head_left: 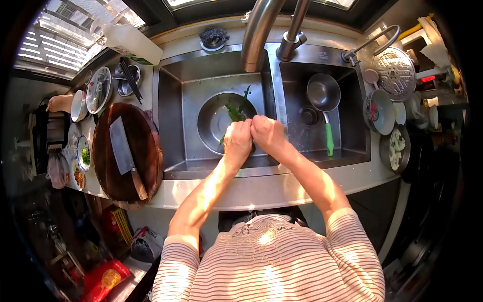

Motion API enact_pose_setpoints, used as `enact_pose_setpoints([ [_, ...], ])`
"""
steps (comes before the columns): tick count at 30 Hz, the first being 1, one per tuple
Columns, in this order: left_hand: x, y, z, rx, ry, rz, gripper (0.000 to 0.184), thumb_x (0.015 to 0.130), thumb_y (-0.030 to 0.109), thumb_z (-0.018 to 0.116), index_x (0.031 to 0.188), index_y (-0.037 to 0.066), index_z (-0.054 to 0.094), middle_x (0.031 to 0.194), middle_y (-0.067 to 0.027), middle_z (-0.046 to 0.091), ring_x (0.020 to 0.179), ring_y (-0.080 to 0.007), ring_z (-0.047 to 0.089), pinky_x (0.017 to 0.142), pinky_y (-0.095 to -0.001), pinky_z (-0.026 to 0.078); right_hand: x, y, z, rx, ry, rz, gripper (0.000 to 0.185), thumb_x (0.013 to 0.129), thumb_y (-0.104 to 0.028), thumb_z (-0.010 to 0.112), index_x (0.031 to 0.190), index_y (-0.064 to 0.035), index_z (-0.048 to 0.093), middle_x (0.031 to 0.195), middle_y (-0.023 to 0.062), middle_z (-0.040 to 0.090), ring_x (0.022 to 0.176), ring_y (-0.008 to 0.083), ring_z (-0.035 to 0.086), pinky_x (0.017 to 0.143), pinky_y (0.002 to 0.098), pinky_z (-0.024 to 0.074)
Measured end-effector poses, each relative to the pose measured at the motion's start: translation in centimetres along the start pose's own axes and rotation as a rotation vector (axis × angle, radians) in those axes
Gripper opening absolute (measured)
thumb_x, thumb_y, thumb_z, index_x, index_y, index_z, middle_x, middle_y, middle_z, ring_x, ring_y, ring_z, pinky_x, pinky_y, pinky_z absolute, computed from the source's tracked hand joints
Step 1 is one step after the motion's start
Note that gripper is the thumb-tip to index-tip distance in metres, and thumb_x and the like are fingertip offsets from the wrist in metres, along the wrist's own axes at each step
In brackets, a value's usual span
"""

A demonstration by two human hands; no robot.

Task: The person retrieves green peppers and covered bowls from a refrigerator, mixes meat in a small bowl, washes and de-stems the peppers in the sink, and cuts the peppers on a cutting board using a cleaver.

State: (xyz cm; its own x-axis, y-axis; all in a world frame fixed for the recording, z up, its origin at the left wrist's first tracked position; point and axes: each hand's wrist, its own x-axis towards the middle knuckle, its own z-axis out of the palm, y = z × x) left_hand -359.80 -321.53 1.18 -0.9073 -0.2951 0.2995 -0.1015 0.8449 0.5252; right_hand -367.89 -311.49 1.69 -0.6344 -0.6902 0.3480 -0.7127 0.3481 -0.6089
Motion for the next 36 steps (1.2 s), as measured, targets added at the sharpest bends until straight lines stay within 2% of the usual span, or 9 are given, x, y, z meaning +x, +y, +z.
enact_pose_setpoints([
  [4,1.7,-2.4,-0.2,-0.167,0.182,-0.197,0.017,0.081,0.009,0.052,0.096,0.003,0.057,0.086,-0.0165,0.057,0.083,-0.0347,0.056,0.074,-0.0406,0.045,1.5,-0.2,2.2,0.152,0.139,0.256,0.010,0.083,-0.011,0.052,0.078,-0.0031,0.055,0.065,0.0174,0.055,0.060,0.0331,0.058,0.052,0.0395,0.0453],
  [6,2.5,-6.1,-1.3,-0.276,0.211,-0.560,0.020,0.082,0.010,0.049,0.099,0.004,0.057,0.088,-0.0177,0.058,0.086,-0.0351,0.056,0.078,-0.0406,0.045,2.4,-0.6,1.5,0.390,0.174,0.495,0.013,0.084,-0.014,0.052,0.085,-0.0027,0.059,0.070,0.0196,0.059,0.066,0.0364,0.059,0.057,0.0407,0.0464],
  [8,1.4,-11.2,-1.3,-0.220,0.148,-0.658,0.024,0.083,0.011,0.049,0.105,0.006,0.056,0.083,-0.0090,0.060,0.064,-0.0142,0.055,0.056,-0.0307,0.047,1.8,0.0,0.6,0.490,0.084,0.635,0.019,0.087,-0.015,0.049,0.095,-0.0021,0.061,0.061,0.0146,0.058,0.056,0.0232,0.058,0.054,0.0336,0.0458],
  [12,0.0,-10.9,-0.4,-0.318,-0.169,-0.911,0.022,0.079,0.014,0.049,0.096,0.007,0.060,0.083,-0.0149,0.063,0.080,-0.0269,0.061,0.074,-0.0374,0.047,0.0,-1.4,-0.9,0.702,0.002,0.738,0.019,0.090,-0.013,0.046,0.098,-0.0020,0.059,0.064,0.0033,0.055,0.056,0.0088,0.052,0.047,0.0232,0.0411],
  [17,-0.2,-10.7,7.0,-0.479,-0.303,-1.001,0.030,0.071,0.031,0.065,0.089,0.006,0.065,0.077,-0.0158,0.065,0.076,-0.0255,0.063,0.069,-0.0361,0.048,-1.9,-2.6,-0.6,0.767,-0.028,0.837,0.015,0.090,-0.009,0.046,0.096,-0.0022,0.059,0.076,0.0011,0.057,0.061,0.0064,0.052,0.048,0.0200,0.0413],
  [20,-0.2,-11.1,11.1,-0.303,-0.356,-0.914,0.038,0.067,0.038,0.068,0.088,0.006,0.067,0.079,-0.0168,0.066,0.078,-0.0295,0.064,0.068,-0.0385,0.048,-3.4,-0.9,0.9,0.604,0.028,0.654,0.014,0.088,-0.007,0.047,0.094,-0.0020,0.059,0.077,0.0012,0.057,0.062,0.0056,0.053,0.051,0.0197,0.0419],
  [25,2.5,-7.1,6.2,-0.342,-0.537,-0.801,0.033,0.067,0.031,0.066,0.086,0.005,0.067,0.072,-0.0139,0.064,0.071,-0.0276,0.063,0.065,-0.0371,0.047,-2.4,-0.2,-0.2,0.309,0.041,0.298,0.017,0.082,-0.002,0.049,0.097,-0.0020,0.057,0.086,0.0170,0.058,0.077,0.0340,0.059,0.066,0.0393,0.0475],
  [28,3.4,-4.3,0.3,-0.247,-0.653,-0.492,0.034,0.064,0.029,0.061,0.090,0.007,0.066,0.094,-0.0147,0.060,0.087,-0.0319,0.060,0.076,-0.0390,0.047,-1.2,0.4,-0.2,0.010,-0.073,0.100,0.027,0.078,-0.001,0.051,0.104,-0.0036,0.055,0.080,0.0156,0.056,0.069,0.0350,0.058,0.058,0.0425,0.0469],
  [36,4.4,-4.1,-8.3,-0.160,-0.760,-0.254,0.028,0.066,0.028,0.057,0.084,0.007,0.062,0.076,-0.0135,0.063,0.073,-0.0302,0.060,0.065,-0.0386,0.045,2.2,0.1,-0.9,-0.184,-0.265,-0.396,0.011,0.071,-0.005,0.056,0.081,-0.0066,0.050,0.069,0.0085,0.051,0.062,0.0264,0.059,0.049,0.0346,0.0476],
])
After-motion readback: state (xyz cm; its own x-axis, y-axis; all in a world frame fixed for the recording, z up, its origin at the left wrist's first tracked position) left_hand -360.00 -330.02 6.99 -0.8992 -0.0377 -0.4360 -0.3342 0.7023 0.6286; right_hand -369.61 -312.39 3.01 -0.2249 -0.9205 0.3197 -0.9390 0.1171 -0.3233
